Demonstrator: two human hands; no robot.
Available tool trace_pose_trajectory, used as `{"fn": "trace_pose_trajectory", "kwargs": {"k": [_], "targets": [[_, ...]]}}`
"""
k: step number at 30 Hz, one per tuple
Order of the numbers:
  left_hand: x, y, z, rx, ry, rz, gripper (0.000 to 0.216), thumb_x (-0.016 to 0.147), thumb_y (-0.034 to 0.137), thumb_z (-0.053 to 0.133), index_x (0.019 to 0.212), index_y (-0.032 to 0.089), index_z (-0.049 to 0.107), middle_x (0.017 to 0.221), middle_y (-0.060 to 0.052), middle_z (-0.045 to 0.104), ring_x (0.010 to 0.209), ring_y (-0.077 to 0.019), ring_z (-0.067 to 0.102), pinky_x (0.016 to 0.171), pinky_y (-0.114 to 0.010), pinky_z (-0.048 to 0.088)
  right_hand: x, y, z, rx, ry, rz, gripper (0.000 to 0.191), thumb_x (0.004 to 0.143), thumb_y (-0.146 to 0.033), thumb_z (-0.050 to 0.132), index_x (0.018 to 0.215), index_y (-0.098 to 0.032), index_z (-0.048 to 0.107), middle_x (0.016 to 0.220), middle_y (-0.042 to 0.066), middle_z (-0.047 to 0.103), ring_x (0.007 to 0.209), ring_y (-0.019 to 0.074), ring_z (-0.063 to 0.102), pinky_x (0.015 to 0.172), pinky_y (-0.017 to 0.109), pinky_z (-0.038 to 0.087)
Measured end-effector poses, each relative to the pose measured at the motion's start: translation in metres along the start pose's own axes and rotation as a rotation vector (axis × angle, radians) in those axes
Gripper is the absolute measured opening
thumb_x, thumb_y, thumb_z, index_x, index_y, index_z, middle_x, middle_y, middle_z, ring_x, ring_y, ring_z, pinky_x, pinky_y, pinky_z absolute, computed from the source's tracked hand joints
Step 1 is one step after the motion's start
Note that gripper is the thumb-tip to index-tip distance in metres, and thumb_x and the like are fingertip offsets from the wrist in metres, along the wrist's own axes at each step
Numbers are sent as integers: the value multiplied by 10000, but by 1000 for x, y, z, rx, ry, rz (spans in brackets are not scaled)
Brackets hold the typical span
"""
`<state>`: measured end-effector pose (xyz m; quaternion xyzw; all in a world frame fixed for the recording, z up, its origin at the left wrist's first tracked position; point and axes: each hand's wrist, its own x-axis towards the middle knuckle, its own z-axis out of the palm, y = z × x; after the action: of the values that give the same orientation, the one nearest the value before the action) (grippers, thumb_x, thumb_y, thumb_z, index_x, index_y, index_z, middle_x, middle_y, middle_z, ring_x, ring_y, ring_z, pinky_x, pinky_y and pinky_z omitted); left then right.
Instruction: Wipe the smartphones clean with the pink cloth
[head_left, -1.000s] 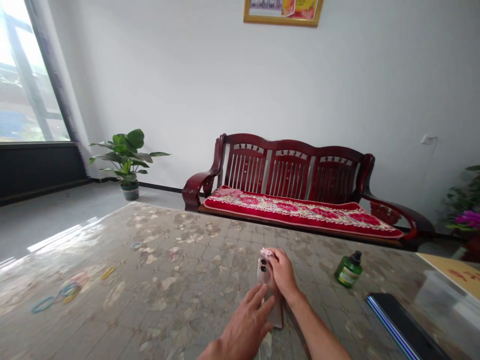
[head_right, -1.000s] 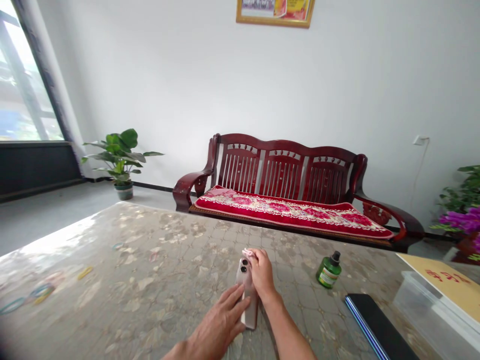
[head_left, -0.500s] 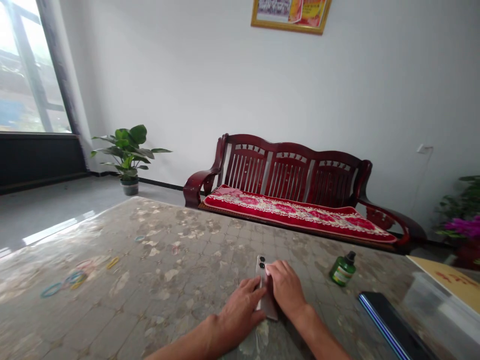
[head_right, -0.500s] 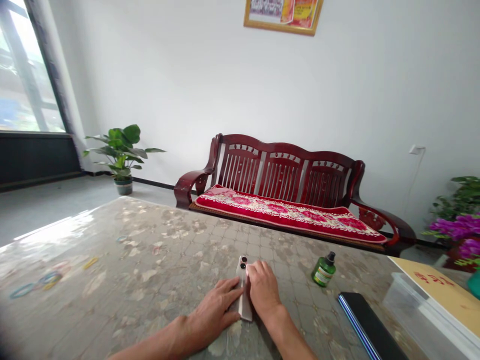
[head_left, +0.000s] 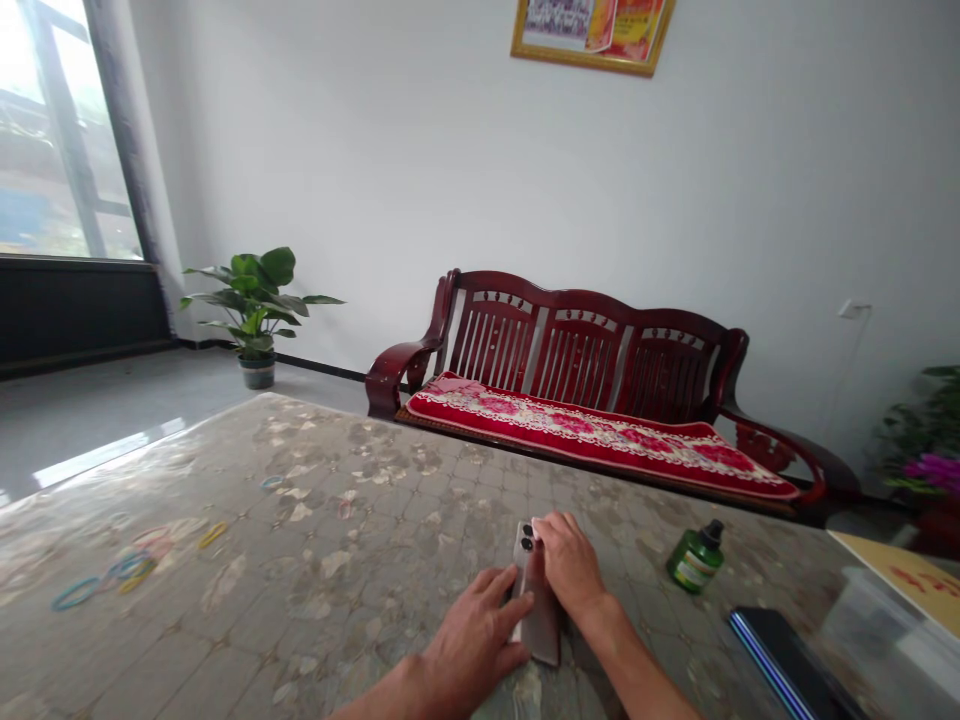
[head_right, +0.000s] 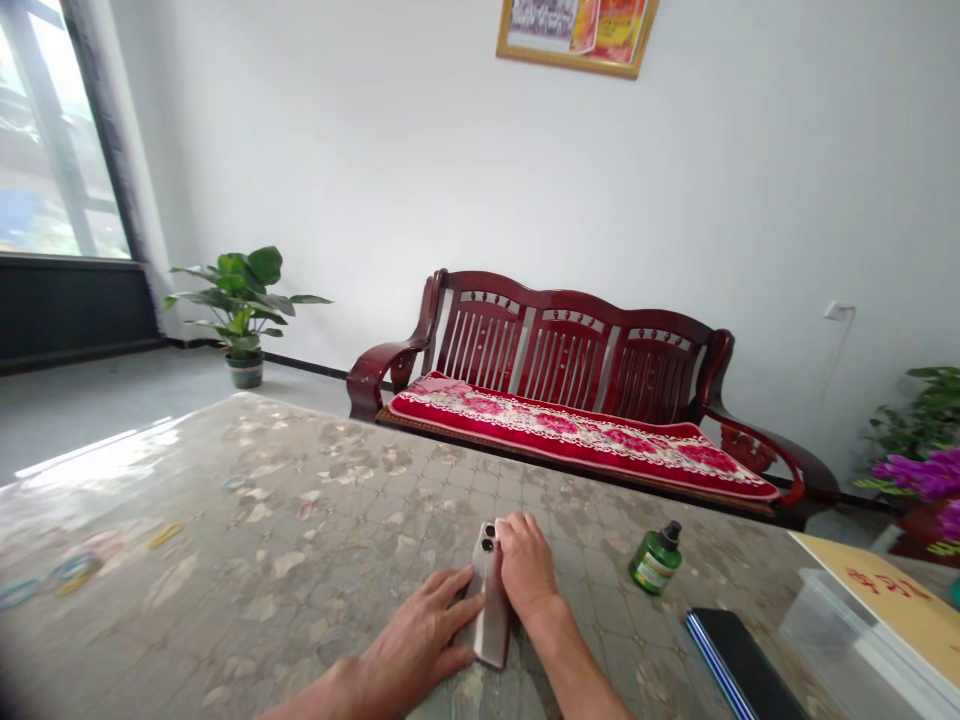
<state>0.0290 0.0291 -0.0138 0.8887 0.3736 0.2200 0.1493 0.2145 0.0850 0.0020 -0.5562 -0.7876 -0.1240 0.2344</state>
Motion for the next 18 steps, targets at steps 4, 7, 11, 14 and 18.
{"fn": "trace_pose_trajectory", "kwargs": {"k": [4,7,11,14,18], "targets": [[0,-1,1,7,-24,-20,432,857,329,729,1268,285,600,1396,-69,528,1254,-282,486,1095,-389,381,-26,-8,-13,43,-72,-53,298,876,-23,462,884,-242,663,908,33,652,886,210,560,784,295,430],[-1,0,-1,1,-35,-33,431,851,321,736,1258,290,599,1415,-56,513,1259,-275,479,1096,-373,377,-38,-11,-18,104,-122,-59,276,885,-28,481,944,-227,664,967,23,654,926,198,550,827,286,426],[-1,1,-1,6,-41,-27,443,851,317,735,1269,284,593,1423,-56,506,1283,-274,456,1111,-367,357,-20,-7,-13,60,-146,42,257,901,-62,492,993,-213,679,993,44,659,997,212,542,883,294,418],[-1,0,0,19,-36,-16,447,851,317,736,1273,273,591,1422,-66,507,1275,-273,462,1105,-362,364,-1,-4,-7,13,-162,110,266,910,-71,476,970,-217,691,974,54,661,1001,213,544,889,289,414],[-1,-1,1,50,-30,-11,466,850,313,737,1287,257,585,1420,-80,507,1268,-277,468,1105,-370,368,-8,-10,-13,21,-191,108,246,901,-65,481,892,-208,681,947,51,647,970,208,541,861,282,413]]}}
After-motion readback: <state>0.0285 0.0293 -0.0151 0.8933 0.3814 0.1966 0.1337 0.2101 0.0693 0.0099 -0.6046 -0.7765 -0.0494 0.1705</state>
